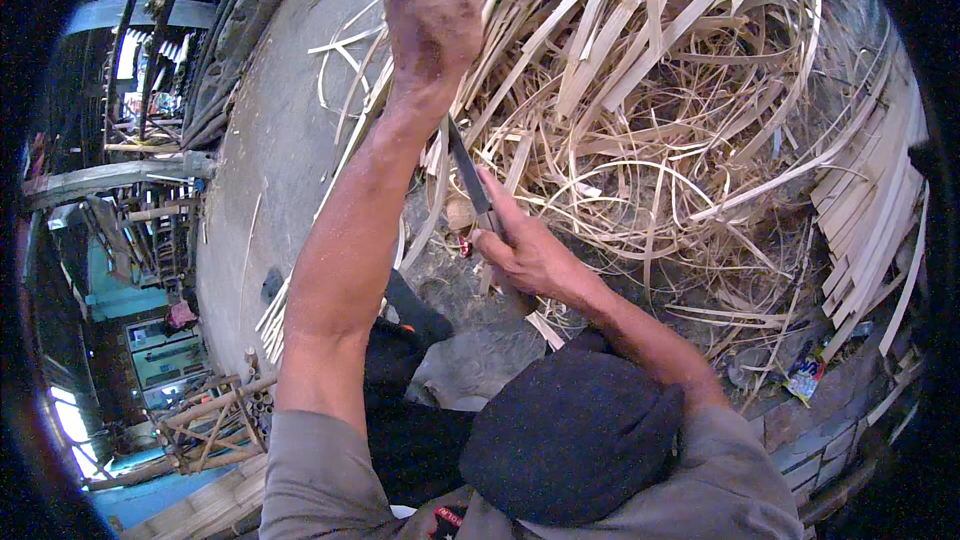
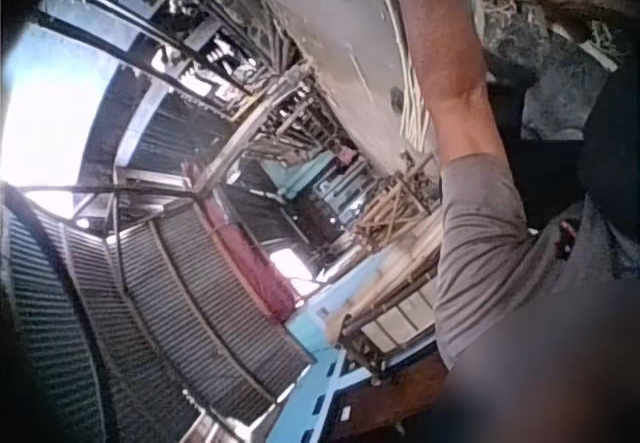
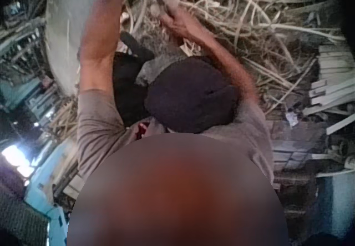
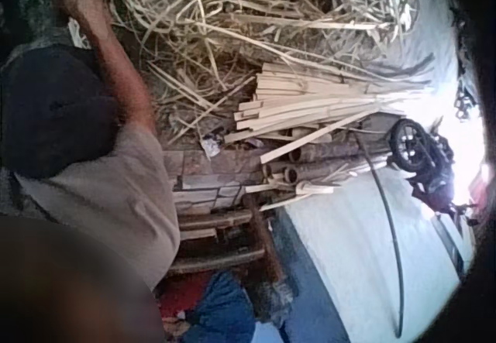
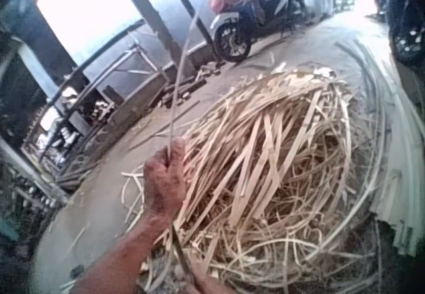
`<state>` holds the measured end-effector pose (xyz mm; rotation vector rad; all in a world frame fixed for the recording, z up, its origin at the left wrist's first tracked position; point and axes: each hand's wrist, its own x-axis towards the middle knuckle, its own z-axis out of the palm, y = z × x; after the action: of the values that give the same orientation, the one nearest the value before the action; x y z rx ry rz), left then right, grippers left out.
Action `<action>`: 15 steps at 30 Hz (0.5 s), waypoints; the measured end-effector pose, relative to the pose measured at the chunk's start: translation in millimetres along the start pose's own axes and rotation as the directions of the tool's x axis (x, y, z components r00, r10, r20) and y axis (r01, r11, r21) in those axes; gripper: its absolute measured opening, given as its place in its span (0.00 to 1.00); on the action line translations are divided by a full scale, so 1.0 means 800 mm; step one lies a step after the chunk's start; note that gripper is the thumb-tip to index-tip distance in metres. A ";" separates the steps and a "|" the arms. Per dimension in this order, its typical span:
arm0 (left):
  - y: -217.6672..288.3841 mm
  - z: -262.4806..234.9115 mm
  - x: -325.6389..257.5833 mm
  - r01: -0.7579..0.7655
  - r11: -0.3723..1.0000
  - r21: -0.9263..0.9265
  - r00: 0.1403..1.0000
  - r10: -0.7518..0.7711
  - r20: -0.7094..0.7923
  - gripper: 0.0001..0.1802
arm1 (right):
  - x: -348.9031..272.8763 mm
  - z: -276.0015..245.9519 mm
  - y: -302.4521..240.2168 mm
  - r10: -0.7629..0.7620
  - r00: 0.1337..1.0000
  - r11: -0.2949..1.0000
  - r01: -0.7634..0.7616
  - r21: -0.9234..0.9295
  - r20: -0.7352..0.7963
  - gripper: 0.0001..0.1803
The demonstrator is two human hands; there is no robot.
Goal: The person sits on the floor and uses a machete to split long bamboo strips into thinner pieces. They repeatedly hold a strip with one hand and strike it with the machete in the other, separating the material into narrow slivers that accumulate on the floor.
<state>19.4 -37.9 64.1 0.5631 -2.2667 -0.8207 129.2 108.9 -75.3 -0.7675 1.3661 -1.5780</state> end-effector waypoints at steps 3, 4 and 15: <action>-0.014 -0.015 0.001 -0.123 0.992 0.031 0.986 0.126 -0.107 0.29 | -0.009 -0.005 -0.013 0.212 0.977 0.964 -0.207 0.166 -0.015 0.28; -0.017 -0.019 0.003 -0.159 0.986 0.054 0.975 0.166 -0.149 0.30 | -0.008 -0.013 -0.023 0.305 0.951 0.946 -0.309 0.100 0.058 0.25; -0.010 -0.031 0.008 -0.246 0.950 0.194 0.917 0.293 -0.272 0.31 | -0.028 0.002 -0.012 0.173 0.984 0.963 -0.159 -0.218 0.047 0.20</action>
<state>33.8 -57.3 75.8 0.3980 -2.0767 -0.3927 137.5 128.4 -63.9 -0.8030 1.5263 -1.2791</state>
